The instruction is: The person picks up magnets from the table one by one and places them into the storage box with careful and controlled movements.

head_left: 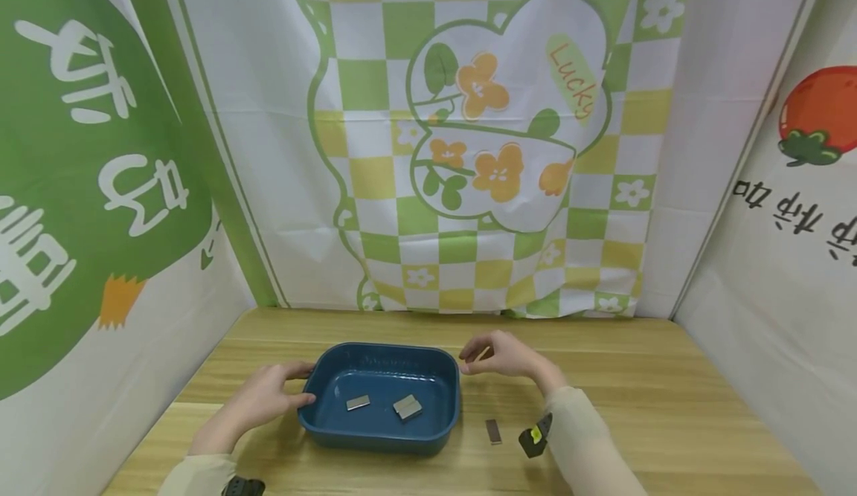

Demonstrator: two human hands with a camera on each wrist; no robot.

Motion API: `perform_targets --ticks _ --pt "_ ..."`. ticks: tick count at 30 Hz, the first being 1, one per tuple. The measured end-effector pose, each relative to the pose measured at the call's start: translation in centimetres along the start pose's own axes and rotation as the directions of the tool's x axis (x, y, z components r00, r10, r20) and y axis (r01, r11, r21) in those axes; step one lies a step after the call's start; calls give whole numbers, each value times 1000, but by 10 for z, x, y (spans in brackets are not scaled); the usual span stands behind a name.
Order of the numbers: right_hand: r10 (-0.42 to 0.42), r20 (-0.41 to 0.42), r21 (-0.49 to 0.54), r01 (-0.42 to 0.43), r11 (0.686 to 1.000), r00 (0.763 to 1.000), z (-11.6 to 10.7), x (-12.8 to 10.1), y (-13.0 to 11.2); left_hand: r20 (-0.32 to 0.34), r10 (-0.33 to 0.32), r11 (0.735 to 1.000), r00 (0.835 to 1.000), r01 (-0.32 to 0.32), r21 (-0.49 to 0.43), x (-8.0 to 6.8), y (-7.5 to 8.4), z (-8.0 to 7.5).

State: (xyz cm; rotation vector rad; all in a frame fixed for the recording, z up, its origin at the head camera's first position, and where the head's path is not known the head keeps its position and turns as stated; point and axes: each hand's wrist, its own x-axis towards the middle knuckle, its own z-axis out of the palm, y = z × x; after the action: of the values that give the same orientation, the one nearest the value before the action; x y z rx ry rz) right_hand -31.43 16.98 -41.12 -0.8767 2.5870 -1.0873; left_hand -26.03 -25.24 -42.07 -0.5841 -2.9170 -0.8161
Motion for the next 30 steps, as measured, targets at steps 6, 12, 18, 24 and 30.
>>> perform_targets --ticks 6,12,18,24,30 --pt "-13 10 -7 13 1000 1000 1 -5 4 -3 1 1000 1000 -1 10 0 -1 0" --pt "-29 19 -1 29 1000 999 3 -10 8 1 4 1000 1000 -4 15 2 -1 0" --pt "-24 34 22 23 999 999 5 -18 10 2 4 1000 1000 -4 18 2 -1 0" --pt "-10 35 28 9 1000 999 8 -24 14 2 8 1000 1000 -8 14 2 -1 -1" --pt "-7 36 18 6 1000 999 10 -31 17 1 2 1000 1000 -2 15 1 -1 -1"
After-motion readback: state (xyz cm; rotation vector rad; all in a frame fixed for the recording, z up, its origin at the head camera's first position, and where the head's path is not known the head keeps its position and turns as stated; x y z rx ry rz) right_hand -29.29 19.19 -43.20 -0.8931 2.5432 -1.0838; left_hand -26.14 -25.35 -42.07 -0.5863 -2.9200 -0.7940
